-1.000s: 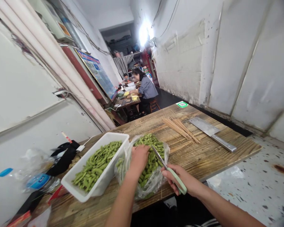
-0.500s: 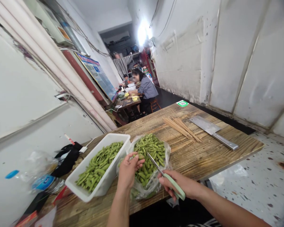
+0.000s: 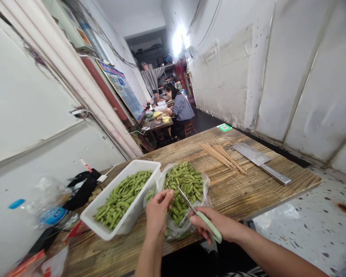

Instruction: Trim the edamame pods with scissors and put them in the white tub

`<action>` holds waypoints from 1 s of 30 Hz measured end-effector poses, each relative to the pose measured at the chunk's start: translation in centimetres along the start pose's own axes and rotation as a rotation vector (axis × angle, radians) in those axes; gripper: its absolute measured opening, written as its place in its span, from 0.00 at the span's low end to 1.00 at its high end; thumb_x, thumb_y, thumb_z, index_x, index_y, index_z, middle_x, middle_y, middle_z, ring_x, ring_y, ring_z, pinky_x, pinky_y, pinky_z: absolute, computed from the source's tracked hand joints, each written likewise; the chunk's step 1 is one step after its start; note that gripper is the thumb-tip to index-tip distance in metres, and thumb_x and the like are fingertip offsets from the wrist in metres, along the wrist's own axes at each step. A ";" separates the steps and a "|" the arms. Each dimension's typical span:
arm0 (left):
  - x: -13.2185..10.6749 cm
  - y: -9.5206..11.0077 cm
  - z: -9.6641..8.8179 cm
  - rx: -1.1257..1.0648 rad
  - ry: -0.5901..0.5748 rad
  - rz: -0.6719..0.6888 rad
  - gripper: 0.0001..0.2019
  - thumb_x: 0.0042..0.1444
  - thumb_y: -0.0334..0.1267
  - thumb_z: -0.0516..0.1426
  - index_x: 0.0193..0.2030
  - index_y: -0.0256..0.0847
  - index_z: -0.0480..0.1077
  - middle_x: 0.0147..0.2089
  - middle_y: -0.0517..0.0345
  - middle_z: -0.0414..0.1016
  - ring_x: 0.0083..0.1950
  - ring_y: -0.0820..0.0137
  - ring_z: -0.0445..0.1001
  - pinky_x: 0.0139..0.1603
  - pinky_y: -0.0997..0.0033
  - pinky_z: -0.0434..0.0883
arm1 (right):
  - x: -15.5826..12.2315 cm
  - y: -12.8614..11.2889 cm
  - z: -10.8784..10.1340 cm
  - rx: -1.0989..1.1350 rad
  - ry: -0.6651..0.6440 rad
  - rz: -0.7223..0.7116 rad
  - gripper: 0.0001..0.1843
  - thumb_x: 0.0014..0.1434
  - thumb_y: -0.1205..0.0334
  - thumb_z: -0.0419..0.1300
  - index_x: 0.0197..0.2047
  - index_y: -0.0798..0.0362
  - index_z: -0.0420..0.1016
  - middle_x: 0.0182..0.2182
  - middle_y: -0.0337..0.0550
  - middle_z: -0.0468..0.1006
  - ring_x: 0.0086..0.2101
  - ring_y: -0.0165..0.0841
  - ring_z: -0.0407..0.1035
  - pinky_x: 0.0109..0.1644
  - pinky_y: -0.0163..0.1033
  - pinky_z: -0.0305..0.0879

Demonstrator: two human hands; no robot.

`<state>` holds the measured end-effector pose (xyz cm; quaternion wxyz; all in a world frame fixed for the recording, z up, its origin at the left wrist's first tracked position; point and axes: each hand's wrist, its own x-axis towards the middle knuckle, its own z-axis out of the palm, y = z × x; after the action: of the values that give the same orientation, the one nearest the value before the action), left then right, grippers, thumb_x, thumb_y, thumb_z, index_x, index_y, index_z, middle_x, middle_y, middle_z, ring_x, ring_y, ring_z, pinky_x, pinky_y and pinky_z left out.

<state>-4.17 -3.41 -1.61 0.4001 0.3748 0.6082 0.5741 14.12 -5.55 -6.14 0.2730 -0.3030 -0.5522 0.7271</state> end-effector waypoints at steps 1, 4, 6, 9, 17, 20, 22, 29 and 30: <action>0.0 0.0 0.0 0.001 -0.012 -0.002 0.21 0.32 0.49 0.70 0.31 0.34 0.78 0.23 0.58 0.75 0.24 0.74 0.69 0.23 0.77 0.62 | 0.0 -0.1 0.0 -0.005 0.007 -0.004 0.27 0.53 0.36 0.59 0.39 0.53 0.65 0.19 0.29 0.63 0.15 0.21 0.58 0.15 0.26 0.60; 0.0 -0.3 0.0 -0.012 -0.039 -0.009 0.20 0.34 0.48 0.70 0.31 0.34 0.78 0.21 0.59 0.74 0.22 0.75 0.68 0.22 0.77 0.62 | 0.1 -0.3 0.1 -0.012 0.016 -0.008 0.27 0.54 0.36 0.59 0.39 0.54 0.66 0.19 0.29 0.63 0.15 0.22 0.57 0.14 0.25 0.59; 0.0 -0.7 0.0 0.003 -0.037 -0.003 0.20 0.35 0.48 0.69 0.31 0.35 0.78 0.22 0.58 0.74 0.22 0.74 0.68 0.23 0.77 0.62 | 0.1 -0.2 0.0 -0.002 0.021 -0.006 0.26 0.54 0.37 0.59 0.38 0.54 0.66 0.18 0.28 0.62 0.14 0.21 0.57 0.13 0.25 0.57; 0.1 -1.4 0.0 0.106 -0.034 0.014 0.19 0.41 0.51 0.66 0.34 0.37 0.78 0.23 0.58 0.75 0.24 0.72 0.69 0.23 0.75 0.63 | 0.2 -0.1 0.0 0.047 0.040 0.007 0.26 0.53 0.37 0.61 0.37 0.53 0.66 0.16 0.27 0.60 0.13 0.21 0.55 0.12 0.24 0.56; 0.2 -2.4 0.6 0.071 0.021 0.055 0.19 0.47 0.51 0.62 0.39 0.37 0.76 0.33 0.54 0.79 0.29 0.67 0.75 0.27 0.71 0.68 | 0.5 0.3 0.2 0.127 0.073 0.028 0.26 0.47 0.38 0.65 0.30 0.53 0.64 0.13 0.25 0.59 0.11 0.21 0.52 0.09 0.25 0.55; 0.2 -2.3 0.7 -0.024 -0.004 0.055 0.20 0.48 0.50 0.61 0.43 0.38 0.74 0.43 0.50 0.79 0.34 0.66 0.77 0.30 0.70 0.71 | 0.6 0.6 0.0 0.109 0.112 0.006 0.26 0.49 0.38 0.64 0.34 0.53 0.65 0.14 0.25 0.60 0.12 0.21 0.53 0.10 0.25 0.55; 0.1 -2.1 0.6 -0.038 -0.039 0.070 0.21 0.49 0.50 0.60 0.45 0.38 0.73 0.44 0.49 0.79 0.35 0.66 0.77 0.32 0.69 0.72 | 0.5 0.5 -0.2 0.084 0.128 0.006 0.28 0.49 0.36 0.62 0.37 0.53 0.65 0.14 0.25 0.59 0.12 0.22 0.53 0.11 0.26 0.55; -0.5 -1.9 0.5 0.150 -0.077 0.136 0.20 0.48 0.45 0.63 0.45 0.38 0.67 0.27 0.59 0.78 0.25 0.70 0.73 0.28 0.72 0.70 | -0.5 -0.6 -0.8 -0.164 0.059 -0.076 0.29 0.54 0.37 0.60 0.45 0.55 0.67 0.18 0.28 0.62 0.16 0.23 0.56 0.18 0.28 0.53; -0.6 -1.9 0.4 0.162 -0.085 0.136 0.19 0.47 0.46 0.64 0.42 0.38 0.67 0.26 0.59 0.77 0.23 0.71 0.72 0.27 0.72 0.69 | -0.6 -0.8 -0.8 -0.196 0.065 -0.081 0.29 0.54 0.38 0.60 0.44 0.56 0.68 0.19 0.29 0.62 0.17 0.23 0.56 0.19 0.28 0.53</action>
<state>-3.53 -3.88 -3.44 0.3541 0.4705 0.6082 0.5323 15.20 -5.27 -5.41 0.2890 -0.3289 -0.6236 0.6476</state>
